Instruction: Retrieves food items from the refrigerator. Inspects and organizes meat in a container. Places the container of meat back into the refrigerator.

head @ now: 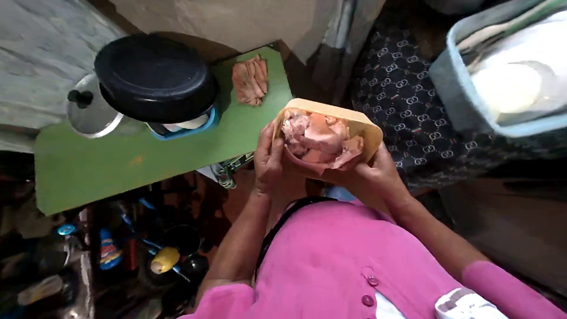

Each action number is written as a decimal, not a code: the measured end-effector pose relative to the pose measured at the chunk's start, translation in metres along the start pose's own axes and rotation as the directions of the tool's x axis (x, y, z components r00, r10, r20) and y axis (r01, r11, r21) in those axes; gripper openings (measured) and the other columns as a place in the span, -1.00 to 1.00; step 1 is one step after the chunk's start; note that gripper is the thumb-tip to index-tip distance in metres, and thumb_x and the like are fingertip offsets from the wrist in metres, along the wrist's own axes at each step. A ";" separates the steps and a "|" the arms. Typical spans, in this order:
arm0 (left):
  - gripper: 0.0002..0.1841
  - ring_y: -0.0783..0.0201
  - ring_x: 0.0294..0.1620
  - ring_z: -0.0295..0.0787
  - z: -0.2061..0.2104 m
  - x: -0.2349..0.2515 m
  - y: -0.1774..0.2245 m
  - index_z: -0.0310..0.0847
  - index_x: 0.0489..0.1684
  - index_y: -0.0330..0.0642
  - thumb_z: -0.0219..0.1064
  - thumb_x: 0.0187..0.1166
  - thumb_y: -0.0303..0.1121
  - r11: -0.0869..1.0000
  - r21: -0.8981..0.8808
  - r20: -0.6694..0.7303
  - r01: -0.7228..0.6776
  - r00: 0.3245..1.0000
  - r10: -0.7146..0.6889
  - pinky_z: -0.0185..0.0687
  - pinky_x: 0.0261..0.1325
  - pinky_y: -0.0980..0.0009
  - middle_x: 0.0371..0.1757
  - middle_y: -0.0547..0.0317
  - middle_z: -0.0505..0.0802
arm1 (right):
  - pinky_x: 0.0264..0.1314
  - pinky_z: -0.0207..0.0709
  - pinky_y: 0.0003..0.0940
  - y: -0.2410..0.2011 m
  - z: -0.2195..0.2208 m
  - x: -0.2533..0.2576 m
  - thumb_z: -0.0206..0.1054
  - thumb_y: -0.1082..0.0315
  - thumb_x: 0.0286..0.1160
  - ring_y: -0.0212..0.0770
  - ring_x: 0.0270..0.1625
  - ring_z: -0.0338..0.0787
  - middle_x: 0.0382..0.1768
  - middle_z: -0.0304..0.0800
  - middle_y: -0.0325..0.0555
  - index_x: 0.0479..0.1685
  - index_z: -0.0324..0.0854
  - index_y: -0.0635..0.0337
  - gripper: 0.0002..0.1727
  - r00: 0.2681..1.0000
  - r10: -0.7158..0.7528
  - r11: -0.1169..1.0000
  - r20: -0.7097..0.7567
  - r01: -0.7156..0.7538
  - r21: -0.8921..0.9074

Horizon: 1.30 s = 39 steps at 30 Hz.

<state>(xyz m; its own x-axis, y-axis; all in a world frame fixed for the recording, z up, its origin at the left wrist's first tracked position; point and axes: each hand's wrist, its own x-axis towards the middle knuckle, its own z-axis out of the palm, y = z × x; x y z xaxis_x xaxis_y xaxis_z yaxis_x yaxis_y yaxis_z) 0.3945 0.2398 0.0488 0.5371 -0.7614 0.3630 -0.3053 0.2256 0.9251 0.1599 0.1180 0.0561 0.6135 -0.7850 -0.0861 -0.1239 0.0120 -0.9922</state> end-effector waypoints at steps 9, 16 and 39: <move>-0.58 0.18 0.60 0.50 0.088 -0.034 0.049 0.47 0.56 -0.32 0.05 0.84 -0.33 0.982 -0.171 0.347 -0.075 0.928 0.132 0.46 0.65 0.18 0.62 -0.01 0.57 | 0.28 0.71 -0.45 -0.006 -0.052 -0.136 0.33 0.60 0.17 -0.45 0.23 0.76 0.25 0.69 -0.10 0.65 0.14 0.37 -0.15 0.925 0.078 0.990 -0.372 -0.027 0.140; -0.47 0.32 0.40 0.66 0.229 -0.071 0.141 0.45 0.61 -0.30 0.11 0.69 -0.26 0.974 0.007 0.684 0.224 0.710 -0.168 0.62 0.43 0.35 0.50 0.00 0.66 | -0.04 0.78 -0.31 0.012 -0.144 -0.264 0.16 0.49 0.37 -0.34 -0.16 0.84 -0.18 0.84 -0.16 0.19 0.52 0.32 -0.64 0.757 0.382 0.853 -0.530 -0.068 0.518; -0.64 0.18 0.14 0.83 0.545 -0.147 0.173 0.60 0.34 -0.35 0.18 0.68 -0.35 0.946 0.025 0.969 0.324 0.224 -0.102 0.79 0.22 0.23 0.30 0.01 0.79 | -0.28 0.82 -0.05 0.019 -0.449 -0.366 -0.06 0.47 0.72 -0.01 -0.30 0.85 -0.14 0.76 0.12 0.23 0.43 0.34 -0.73 -0.007 0.467 0.620 -0.884 0.716 0.322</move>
<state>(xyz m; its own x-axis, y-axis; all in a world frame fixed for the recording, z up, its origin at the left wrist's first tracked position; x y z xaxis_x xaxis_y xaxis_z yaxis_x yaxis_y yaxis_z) -0.1661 0.0595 0.0949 -0.6107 -0.7826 -0.1210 -0.1345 -0.0481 0.9898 -0.4170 0.1278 0.1092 -0.7516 -0.5369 -0.3831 0.6133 -0.3549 -0.7057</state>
